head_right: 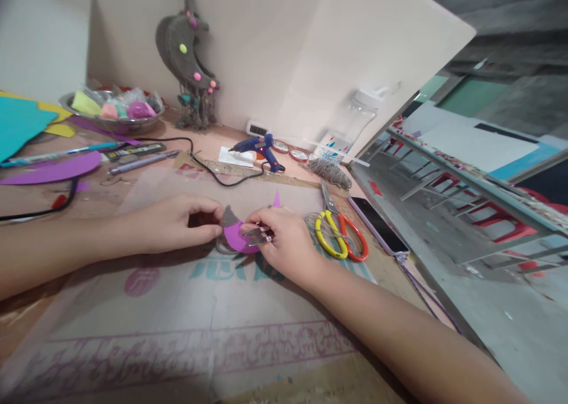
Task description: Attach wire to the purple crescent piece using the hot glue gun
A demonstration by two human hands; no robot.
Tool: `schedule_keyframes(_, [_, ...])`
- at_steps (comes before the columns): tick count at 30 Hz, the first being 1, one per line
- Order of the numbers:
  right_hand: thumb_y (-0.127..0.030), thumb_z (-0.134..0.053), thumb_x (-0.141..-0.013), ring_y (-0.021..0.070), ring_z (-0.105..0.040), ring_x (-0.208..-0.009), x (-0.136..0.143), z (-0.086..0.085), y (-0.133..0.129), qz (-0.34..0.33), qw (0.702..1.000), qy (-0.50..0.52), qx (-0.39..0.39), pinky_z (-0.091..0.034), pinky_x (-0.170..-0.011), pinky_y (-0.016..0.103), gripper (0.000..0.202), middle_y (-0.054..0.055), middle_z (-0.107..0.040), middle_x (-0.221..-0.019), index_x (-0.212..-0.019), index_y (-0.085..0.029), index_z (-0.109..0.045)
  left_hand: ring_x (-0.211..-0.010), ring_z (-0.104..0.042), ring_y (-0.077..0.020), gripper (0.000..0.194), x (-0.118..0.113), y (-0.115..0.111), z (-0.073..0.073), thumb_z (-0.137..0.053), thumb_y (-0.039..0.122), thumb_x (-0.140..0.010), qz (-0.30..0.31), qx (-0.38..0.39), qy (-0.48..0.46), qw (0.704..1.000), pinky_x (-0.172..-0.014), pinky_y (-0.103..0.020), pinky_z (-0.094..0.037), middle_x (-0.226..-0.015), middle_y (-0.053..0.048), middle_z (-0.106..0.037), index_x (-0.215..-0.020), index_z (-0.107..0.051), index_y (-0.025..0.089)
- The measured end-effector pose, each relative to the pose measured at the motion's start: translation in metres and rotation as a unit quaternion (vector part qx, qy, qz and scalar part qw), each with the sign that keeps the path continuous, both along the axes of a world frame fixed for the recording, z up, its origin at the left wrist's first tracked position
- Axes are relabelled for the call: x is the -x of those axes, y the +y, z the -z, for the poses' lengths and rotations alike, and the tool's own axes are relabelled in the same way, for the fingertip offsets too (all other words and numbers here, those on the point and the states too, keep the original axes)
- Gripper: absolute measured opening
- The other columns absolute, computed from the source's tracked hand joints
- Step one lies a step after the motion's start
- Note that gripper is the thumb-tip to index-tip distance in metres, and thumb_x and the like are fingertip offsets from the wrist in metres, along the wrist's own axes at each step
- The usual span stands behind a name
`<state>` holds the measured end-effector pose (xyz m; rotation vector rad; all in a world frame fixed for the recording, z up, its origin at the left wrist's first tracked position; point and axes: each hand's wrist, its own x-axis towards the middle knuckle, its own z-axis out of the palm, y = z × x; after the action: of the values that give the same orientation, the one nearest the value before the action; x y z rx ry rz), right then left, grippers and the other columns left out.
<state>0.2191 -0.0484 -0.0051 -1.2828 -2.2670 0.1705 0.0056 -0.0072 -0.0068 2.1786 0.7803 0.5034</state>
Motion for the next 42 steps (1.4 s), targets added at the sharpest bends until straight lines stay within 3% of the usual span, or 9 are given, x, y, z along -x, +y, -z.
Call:
schedule_keyframes(7, [-0.026,-0.053,-0.087,0.0120,-0.053,-0.061,-0.001,0.001,0.000,-0.018,1.000,-0.017,0.000,-0.038,-0.063,0.026,0.014,0.000,-0.060,-0.066,-0.076,-0.019,-0.058,-0.058,-0.045,-0.0094,0.030,-0.001,0.002,-0.002,-0.043,0.039,-0.086,-0.018,0.015,-0.023,0.999,-0.054,-0.021,-0.034,-0.061,0.005,-0.047,-0.070,-0.054,0.016])
schedule_keyframes(9, [-0.029,-0.056,-0.084,0.0129,-0.052,-0.063,-0.002,0.001,-0.002,-0.018,0.999,-0.026,-0.008,-0.038,-0.063,0.026,0.011,0.001,-0.059,-0.070,-0.084,-0.018,-0.056,-0.055,-0.043,-0.0087,0.029,-0.001,0.002,-0.002,-0.044,0.038,-0.086,-0.026,0.022,-0.022,0.999,-0.053,-0.021,-0.032,-0.059,0.005,-0.046,-0.068,-0.053,0.016])
schedule_keyframes(13, [-0.037,-0.048,-0.088,0.0172,-0.053,-0.072,-0.003,0.000,-0.008,-0.059,0.995,-0.051,-0.070,-0.041,-0.065,0.030,0.028,0.007,-0.059,-0.086,-0.106,-0.015,-0.048,-0.055,-0.043,-0.0093,0.031,-0.001,0.003,-0.001,-0.043,0.040,-0.085,-0.027,0.034,-0.024,0.999,-0.052,-0.021,-0.031,-0.059,0.004,-0.047,-0.066,-0.052,0.017])
schedule_keyframes(16, [-0.034,-0.038,-0.094,0.0186,-0.052,-0.075,-0.002,-0.001,-0.009,-0.077,0.986,-0.098,-0.110,-0.040,-0.067,0.031,0.024,0.008,-0.059,-0.086,-0.102,-0.015,-0.050,-0.053,-0.041,-0.0084,0.032,-0.001,0.004,-0.002,-0.043,0.037,-0.086,-0.026,0.039,-0.034,0.998,-0.052,-0.021,-0.031,-0.057,0.005,-0.044,-0.062,-0.048,0.016])
schedule_keyframes(24, [-0.031,-0.039,-0.095,0.0181,-0.047,-0.068,-0.001,-0.002,-0.008,-0.067,0.959,-0.216,-0.169,-0.033,-0.062,0.031,0.023,0.005,-0.059,-0.076,-0.096,-0.015,-0.055,-0.051,-0.038,-0.0075,0.032,-0.002,0.003,-0.004,-0.044,0.036,-0.086,-0.028,0.051,-0.036,0.998,-0.050,-0.020,-0.029,-0.055,0.005,-0.042,-0.061,-0.048,0.016])
schedule_keyframes(42, [-0.028,-0.039,-0.095,0.0188,-0.046,-0.071,0.001,-0.002,-0.009,-0.060,0.937,-0.273,-0.209,-0.032,-0.064,0.032,0.022,0.006,-0.062,-0.079,-0.096,-0.016,-0.057,-0.049,-0.037,-0.0073,0.032,-0.001,0.003,-0.003,-0.044,0.038,-0.085,-0.023,0.055,-0.028,0.998,-0.050,-0.021,-0.028,-0.055,0.006,-0.040,-0.062,-0.049,0.016])
